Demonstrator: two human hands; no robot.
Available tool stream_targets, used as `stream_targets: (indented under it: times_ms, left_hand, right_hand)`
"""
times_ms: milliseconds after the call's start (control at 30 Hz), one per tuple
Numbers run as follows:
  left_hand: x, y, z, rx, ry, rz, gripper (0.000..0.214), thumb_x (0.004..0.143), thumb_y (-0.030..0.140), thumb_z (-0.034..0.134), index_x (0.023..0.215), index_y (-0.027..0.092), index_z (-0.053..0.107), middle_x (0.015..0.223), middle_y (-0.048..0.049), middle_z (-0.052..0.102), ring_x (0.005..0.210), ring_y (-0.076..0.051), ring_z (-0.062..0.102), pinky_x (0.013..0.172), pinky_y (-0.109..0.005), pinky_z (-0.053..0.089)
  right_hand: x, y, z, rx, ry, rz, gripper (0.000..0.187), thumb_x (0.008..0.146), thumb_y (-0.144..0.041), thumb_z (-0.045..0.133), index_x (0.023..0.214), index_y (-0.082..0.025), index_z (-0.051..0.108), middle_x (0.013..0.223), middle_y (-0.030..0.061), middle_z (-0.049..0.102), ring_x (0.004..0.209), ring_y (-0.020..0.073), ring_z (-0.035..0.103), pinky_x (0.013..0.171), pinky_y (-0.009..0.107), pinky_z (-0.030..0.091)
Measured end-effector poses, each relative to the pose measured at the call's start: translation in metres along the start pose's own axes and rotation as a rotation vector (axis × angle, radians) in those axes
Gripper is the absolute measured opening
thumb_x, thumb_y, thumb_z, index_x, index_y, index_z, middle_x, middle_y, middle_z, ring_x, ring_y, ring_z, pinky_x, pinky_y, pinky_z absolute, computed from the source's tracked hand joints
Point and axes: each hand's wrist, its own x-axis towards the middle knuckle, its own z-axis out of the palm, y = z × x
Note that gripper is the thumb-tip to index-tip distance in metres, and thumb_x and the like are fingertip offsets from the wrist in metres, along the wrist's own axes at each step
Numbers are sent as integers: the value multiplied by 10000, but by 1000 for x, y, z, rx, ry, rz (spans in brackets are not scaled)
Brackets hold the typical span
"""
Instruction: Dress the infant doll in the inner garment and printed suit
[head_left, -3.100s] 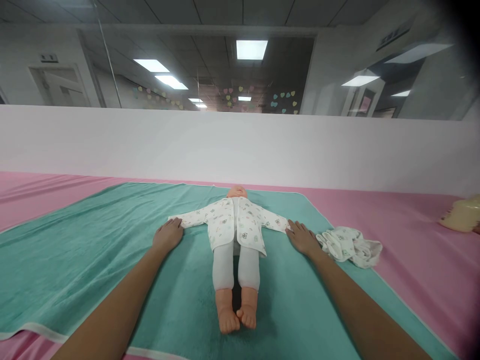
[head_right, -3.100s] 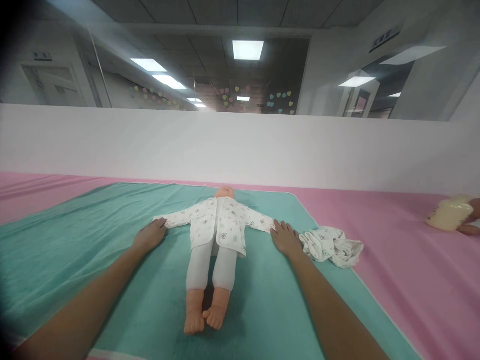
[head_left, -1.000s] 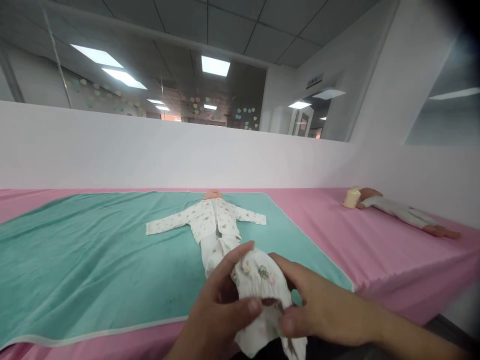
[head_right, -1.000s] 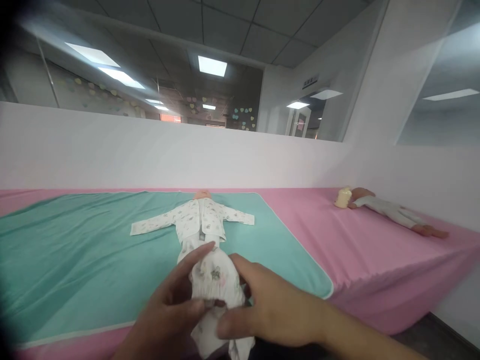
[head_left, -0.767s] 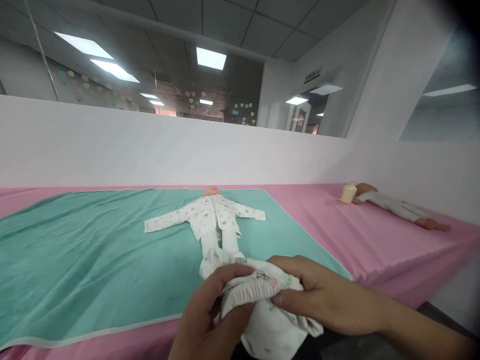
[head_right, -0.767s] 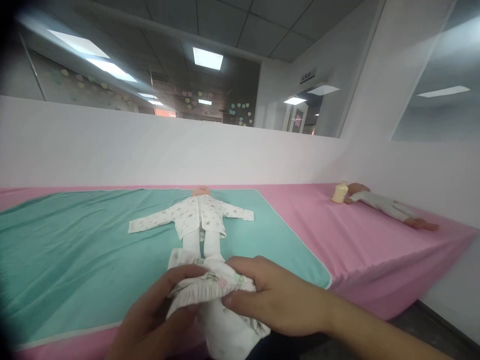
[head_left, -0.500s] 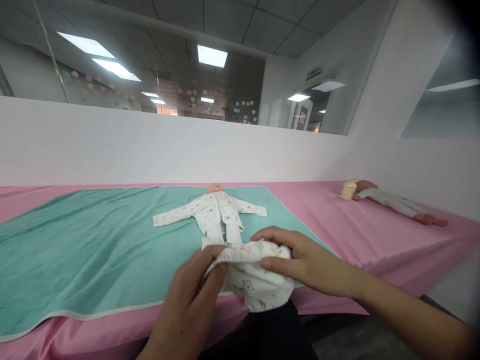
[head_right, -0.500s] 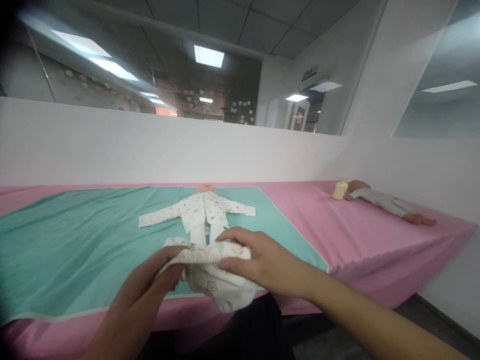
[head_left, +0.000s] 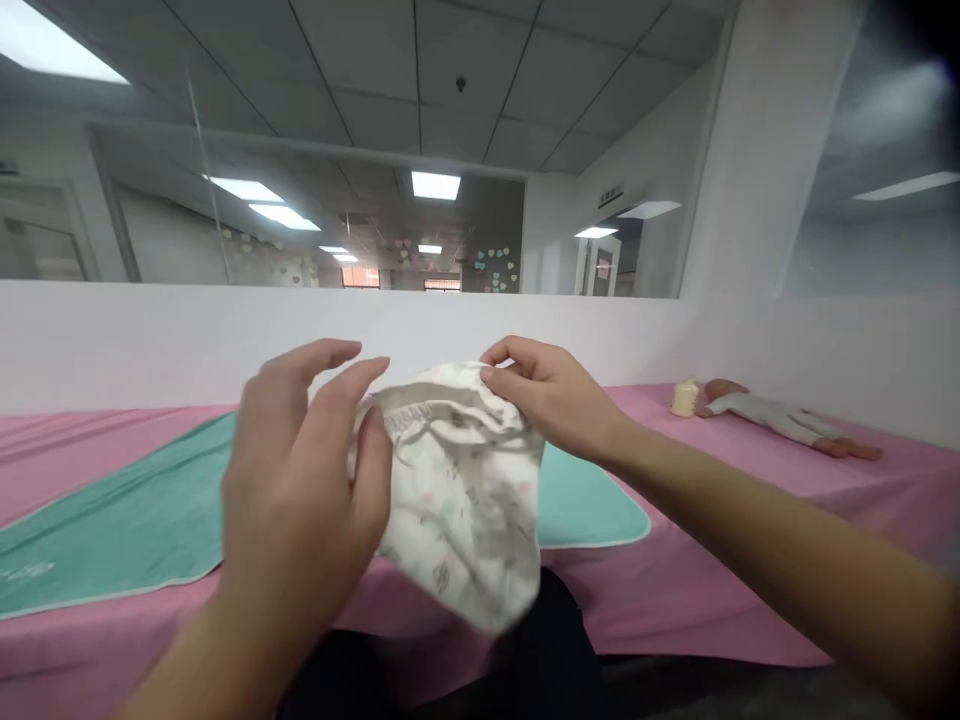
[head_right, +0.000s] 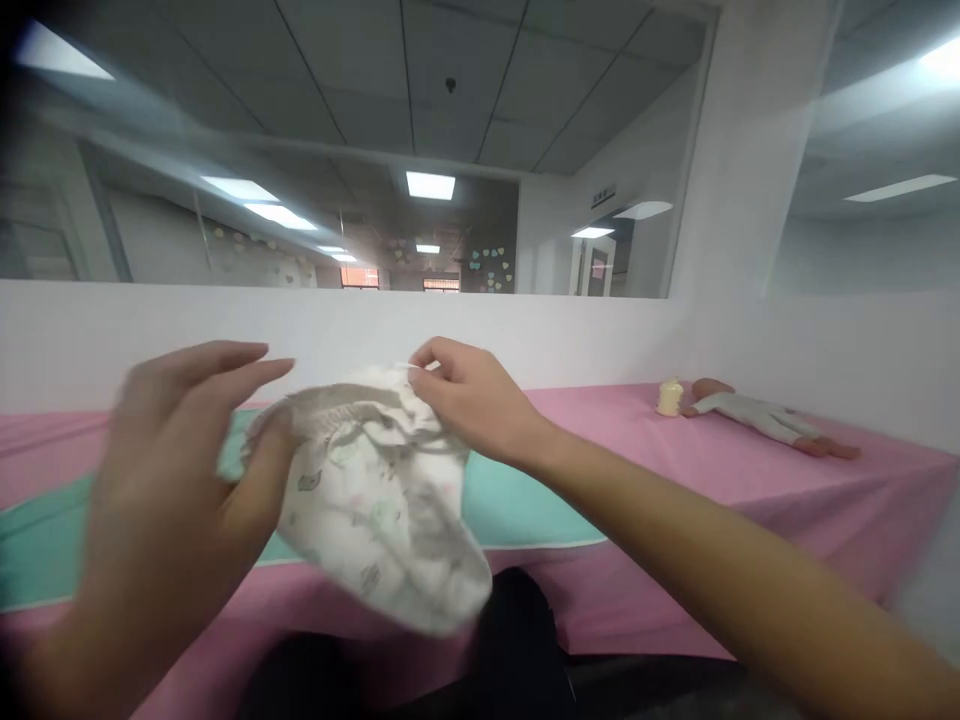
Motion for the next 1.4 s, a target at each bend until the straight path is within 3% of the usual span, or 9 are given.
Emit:
stream_targets:
  times_ms: [133, 267, 400, 567, 733, 867, 1067, 1233, 1400]
  left_hand:
    - [1, 31, -19, 25, -143, 139, 399, 829, 296, 537, 1217, 219, 487, 1230, -50, 514, 1139, -234, 475, 960, -362, 399]
    - [4, 27, -12, -68, -286, 20, 315, 842, 352, 519, 1132, 230, 519, 1170, -57, 506, 1025, -228, 523, 789, -322, 468]
    - [8, 15, -7, -346, -454, -105, 150, 873, 327, 473, 935, 241, 579, 1008, -14, 549, 907, -175, 540, 735, -262, 448]
    - [5, 2, -14, -802, -448, -433, 171, 852, 349, 523, 752, 210, 516, 709, 23, 543, 699, -130, 521, 637, -223, 423]
    - [8, 1, -13, -824, -662, -412, 149, 842, 334, 544, 895, 203, 593, 725, 1, 579, 642, -119, 515, 587, -214, 425]
    - [15, 1, -9, -863, -643, -506, 221, 802, 391, 575, 931, 214, 603, 709, 15, 591, 590, -104, 526, 496, -178, 408]
    - [5, -20, -8, -841, -498, -905, 232, 757, 416, 563, 736, 185, 568, 543, 69, 472, 431, -49, 466, 405, -130, 325]
    - [-19, -51, 12, -787, -477, -1078, 285, 713, 449, 622, 661, 189, 519, 518, 48, 447, 423, -72, 404, 376, -162, 311]
    - [-40, -109, 19, -797, -661, -1132, 407, 732, 487, 610, 571, 186, 389, 516, 55, 345, 441, -73, 314, 394, -175, 261]
  right_hand:
    - [11, -37, -4, 147, 0, -128, 142, 787, -291, 485, 765, -177, 565, 688, -15, 559, 547, 79, 456, 481, 202, 343]
    - [10, -53, -2, 194, -14, -179, 105, 754, -251, 475, 705, -174, 528, 647, -17, 537, 533, 78, 463, 467, 195, 360]
    - [-1, -41, -2, 172, -115, -99, 91, 753, -234, 435, 719, -182, 502, 627, -23, 536, 526, 92, 506, 469, 204, 403]
    - [-18, -18, -13, -25, -75, -47, 193, 788, -221, 345, 653, -184, 478, 592, -22, 537, 511, 97, 476, 478, 221, 359]
    - [-24, -16, -6, 7, 58, -278, 197, 771, -183, 388, 606, -173, 495, 804, 10, 563, 770, 121, 494, 714, 253, 378]
    - [-15, -9, 12, 412, -105, -161, 189, 786, -218, 392, 646, -179, 514, 717, -6, 510, 690, 113, 455, 651, 239, 379]
    - [-18, 36, 51, 926, -431, 215, 184, 775, -330, 547, 697, -163, 540, 719, -7, 539, 640, 92, 483, 593, 211, 414]
    - [-20, 53, 87, 765, -814, 377, 347, 632, -412, 738, 856, -166, 639, 817, 23, 624, 727, 126, 575, 631, 226, 455]
    - [-7, 85, 97, 772, -714, 183, 290, 656, -373, 720, 833, -162, 629, 814, -4, 586, 738, 107, 537, 635, 206, 424]
